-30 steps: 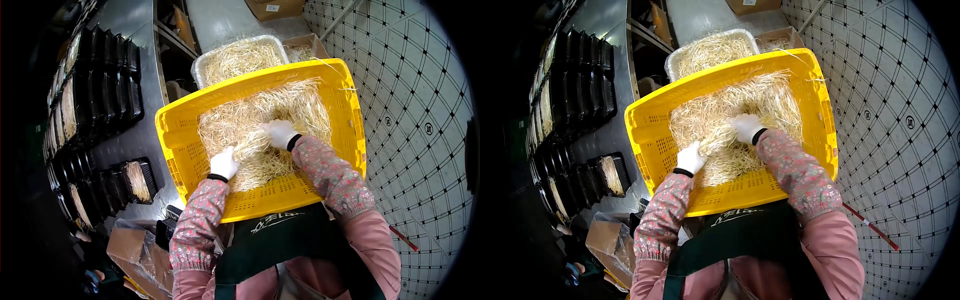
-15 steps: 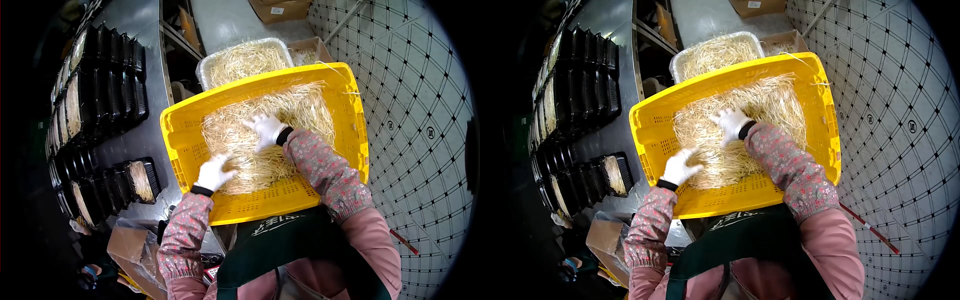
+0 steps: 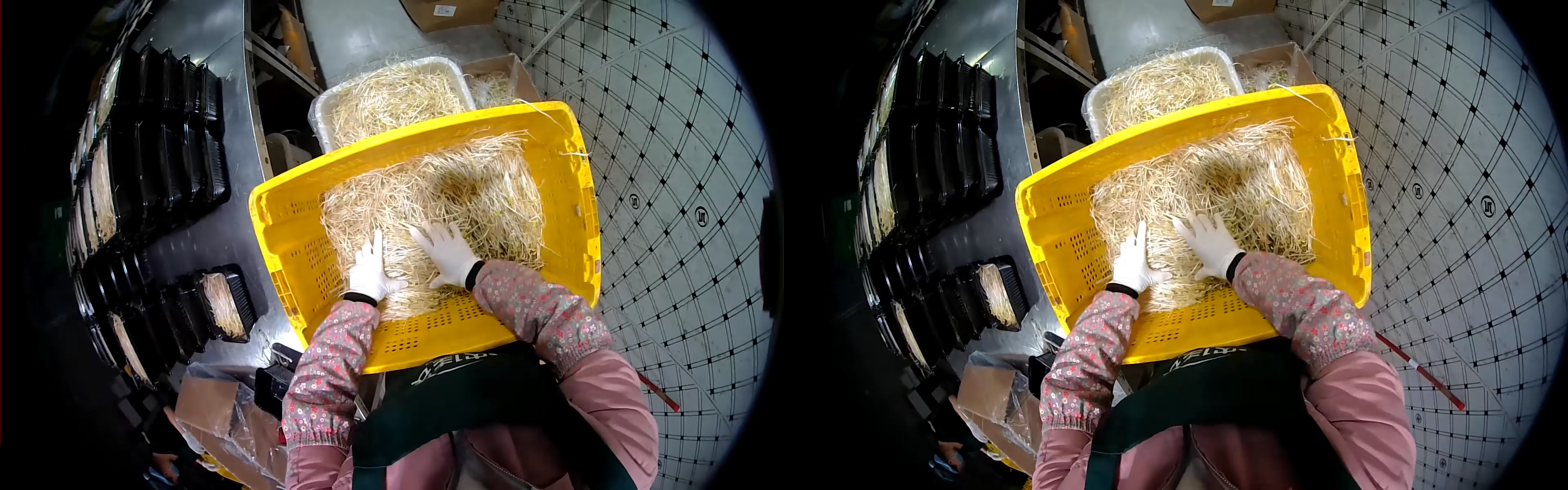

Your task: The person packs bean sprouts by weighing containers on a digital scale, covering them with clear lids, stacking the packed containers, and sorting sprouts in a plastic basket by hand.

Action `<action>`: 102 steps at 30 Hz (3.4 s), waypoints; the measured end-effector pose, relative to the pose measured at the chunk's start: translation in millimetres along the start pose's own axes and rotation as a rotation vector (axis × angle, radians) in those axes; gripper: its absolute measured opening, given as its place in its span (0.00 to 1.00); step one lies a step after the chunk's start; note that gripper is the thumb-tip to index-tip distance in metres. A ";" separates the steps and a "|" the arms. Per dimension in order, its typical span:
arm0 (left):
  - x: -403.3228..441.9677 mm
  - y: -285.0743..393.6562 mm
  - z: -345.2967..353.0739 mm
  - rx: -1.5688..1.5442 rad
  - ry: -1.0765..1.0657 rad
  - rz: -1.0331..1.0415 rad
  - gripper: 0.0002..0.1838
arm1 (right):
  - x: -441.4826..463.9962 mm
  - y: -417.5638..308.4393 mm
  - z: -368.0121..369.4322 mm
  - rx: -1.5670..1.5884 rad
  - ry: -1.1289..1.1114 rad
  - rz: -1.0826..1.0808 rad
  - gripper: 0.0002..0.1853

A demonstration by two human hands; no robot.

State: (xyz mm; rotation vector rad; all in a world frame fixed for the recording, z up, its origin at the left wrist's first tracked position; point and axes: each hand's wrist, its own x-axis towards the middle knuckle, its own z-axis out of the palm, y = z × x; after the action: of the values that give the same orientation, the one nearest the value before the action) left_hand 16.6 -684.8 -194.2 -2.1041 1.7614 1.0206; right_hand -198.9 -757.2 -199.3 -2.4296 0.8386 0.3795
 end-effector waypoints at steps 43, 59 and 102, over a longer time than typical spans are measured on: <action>71.4 12.4 -19.7 -0.092 0.083 0.032 0.71 | 54.2 33.6 -34.3 -0.013 -0.043 0.120 0.59; 10.1 -19.8 0.8 -0.113 0.068 -0.018 0.28 | 15.2 146.8 -77.8 0.161 0.227 0.204 0.08; -203.3 -56.8 -72.6 -1.412 1.093 -0.174 0.32 | 48.5 -62.2 -30.3 0.096 -0.087 -0.124 0.80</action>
State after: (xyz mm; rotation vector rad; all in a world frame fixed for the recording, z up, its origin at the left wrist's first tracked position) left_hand 87.2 -552.4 -28.9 -4.1968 0.9109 1.3716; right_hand -119.6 -756.8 -170.3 -2.3445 0.6510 0.3862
